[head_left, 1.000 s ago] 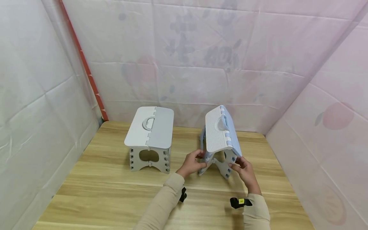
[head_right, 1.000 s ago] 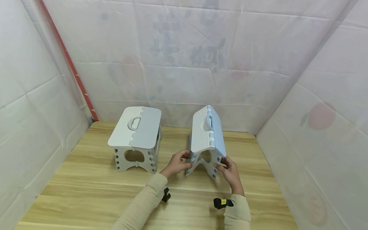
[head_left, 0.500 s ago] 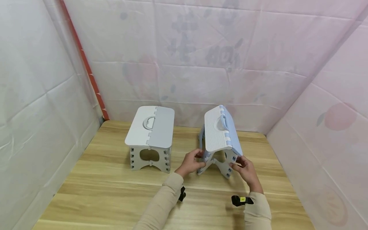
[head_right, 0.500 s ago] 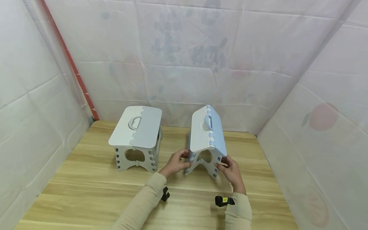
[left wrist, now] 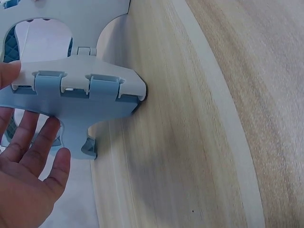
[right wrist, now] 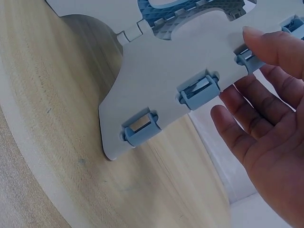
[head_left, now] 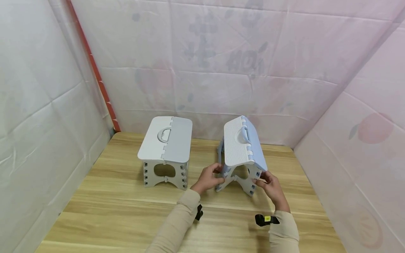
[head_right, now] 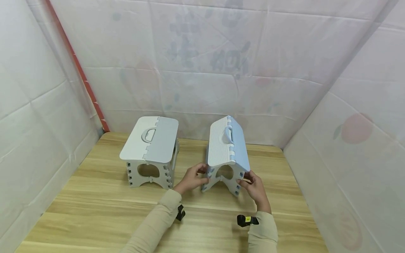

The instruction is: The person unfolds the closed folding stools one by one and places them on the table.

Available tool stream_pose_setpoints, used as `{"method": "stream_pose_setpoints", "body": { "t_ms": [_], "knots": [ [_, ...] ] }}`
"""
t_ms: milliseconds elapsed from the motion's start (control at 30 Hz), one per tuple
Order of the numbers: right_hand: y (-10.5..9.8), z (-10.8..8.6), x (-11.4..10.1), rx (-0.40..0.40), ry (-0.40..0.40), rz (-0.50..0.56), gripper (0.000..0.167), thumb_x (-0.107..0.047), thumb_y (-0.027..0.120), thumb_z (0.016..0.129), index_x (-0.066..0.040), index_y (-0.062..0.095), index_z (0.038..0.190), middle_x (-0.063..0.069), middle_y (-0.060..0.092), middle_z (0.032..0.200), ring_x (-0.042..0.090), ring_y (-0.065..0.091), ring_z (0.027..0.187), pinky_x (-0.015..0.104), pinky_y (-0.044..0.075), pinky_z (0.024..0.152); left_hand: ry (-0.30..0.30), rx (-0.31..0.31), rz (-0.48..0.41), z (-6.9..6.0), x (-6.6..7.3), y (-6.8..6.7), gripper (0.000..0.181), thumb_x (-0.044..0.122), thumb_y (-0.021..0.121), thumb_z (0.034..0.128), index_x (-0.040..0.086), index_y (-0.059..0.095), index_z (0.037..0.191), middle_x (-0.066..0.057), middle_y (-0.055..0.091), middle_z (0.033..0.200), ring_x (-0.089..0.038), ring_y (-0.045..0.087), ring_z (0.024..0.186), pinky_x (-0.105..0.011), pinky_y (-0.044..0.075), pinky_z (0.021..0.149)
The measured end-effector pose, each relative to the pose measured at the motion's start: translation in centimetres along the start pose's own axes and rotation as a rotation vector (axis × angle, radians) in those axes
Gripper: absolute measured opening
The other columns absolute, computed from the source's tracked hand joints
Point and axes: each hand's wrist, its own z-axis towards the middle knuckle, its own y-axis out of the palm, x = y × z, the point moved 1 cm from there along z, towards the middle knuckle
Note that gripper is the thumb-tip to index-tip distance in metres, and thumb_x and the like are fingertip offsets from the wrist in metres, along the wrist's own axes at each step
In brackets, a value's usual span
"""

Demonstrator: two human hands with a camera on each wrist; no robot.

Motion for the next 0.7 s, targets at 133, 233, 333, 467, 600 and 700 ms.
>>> {"method": "stream_pose_setpoints", "body": {
  "t_ms": [133,233,333,467,600,700],
  "knots": [
    [-0.05,0.03,0.13,-0.001,-0.004,0.015,0.047,-0.008,0.067,0.085,0.005,0.049,0.126,0.018,0.056,0.115,0.007,0.053,0.098,0.021,0.046,0.077,0.006,0.001,0.010,0.02,0.09,-0.14,0.035,0.009,0.072,0.0764,0.009,0.059,0.109,-0.003,0.061,0.103,-0.035,0.057,0.100,-0.046,0.047,0.083],
    [-0.10,0.03,0.14,-0.004,-0.012,0.028,0.047,-0.007,0.067,0.085,0.005,0.049,0.126,0.020,0.056,0.115,0.007,0.053,0.097,0.021,0.046,0.077,0.009,-0.004,0.019,0.02,0.02,-0.19,0.035,0.010,0.072,0.0772,0.009,0.059,0.110,-0.004,0.061,0.104,-0.035,0.057,0.100,-0.046,0.046,0.084],
    [-0.12,-0.07,0.06,-0.008,-0.014,0.034,0.047,-0.007,0.067,0.085,0.005,0.048,0.127,0.022,0.055,0.115,0.007,0.053,0.097,0.022,0.047,0.076,0.010,-0.005,0.019,0.04,-0.17,-0.16,0.036,0.011,0.072,0.0779,0.008,0.059,0.111,-0.005,0.061,0.104,-0.034,0.057,0.100,-0.046,0.046,0.084],
    [-0.18,-0.14,0.03,-0.007,-0.014,0.036,0.047,-0.007,0.067,0.085,0.005,0.048,0.126,0.021,0.055,0.115,0.005,0.053,0.096,0.022,0.047,0.076,0.010,-0.006,0.012,0.02,-0.46,-0.08,0.036,0.011,0.072,0.0778,0.008,0.059,0.111,-0.005,0.061,0.103,-0.034,0.057,0.101,-0.047,0.046,0.084],
    [-0.21,-0.11,0.13,-0.009,-0.027,0.043,0.046,-0.006,0.066,0.086,0.006,0.049,0.126,0.021,0.056,0.115,0.005,0.053,0.096,0.022,0.047,0.076,0.020,-0.007,0.000,0.00,-0.54,-0.14,0.036,0.012,0.073,0.0774,0.008,0.059,0.110,-0.006,0.061,0.104,-0.035,0.056,0.100,-0.050,0.045,0.084],
    [-0.18,-0.06,0.20,-0.007,-0.032,0.052,0.045,-0.006,0.066,0.085,0.006,0.049,0.126,0.019,0.056,0.114,0.005,0.054,0.097,0.022,0.047,0.076,0.022,-0.009,-0.006,0.08,-0.53,-0.23,0.035,0.012,0.073,0.0770,0.008,0.059,0.109,-0.006,0.060,0.104,-0.036,0.056,0.100,-0.051,0.045,0.083]
  ]
}}
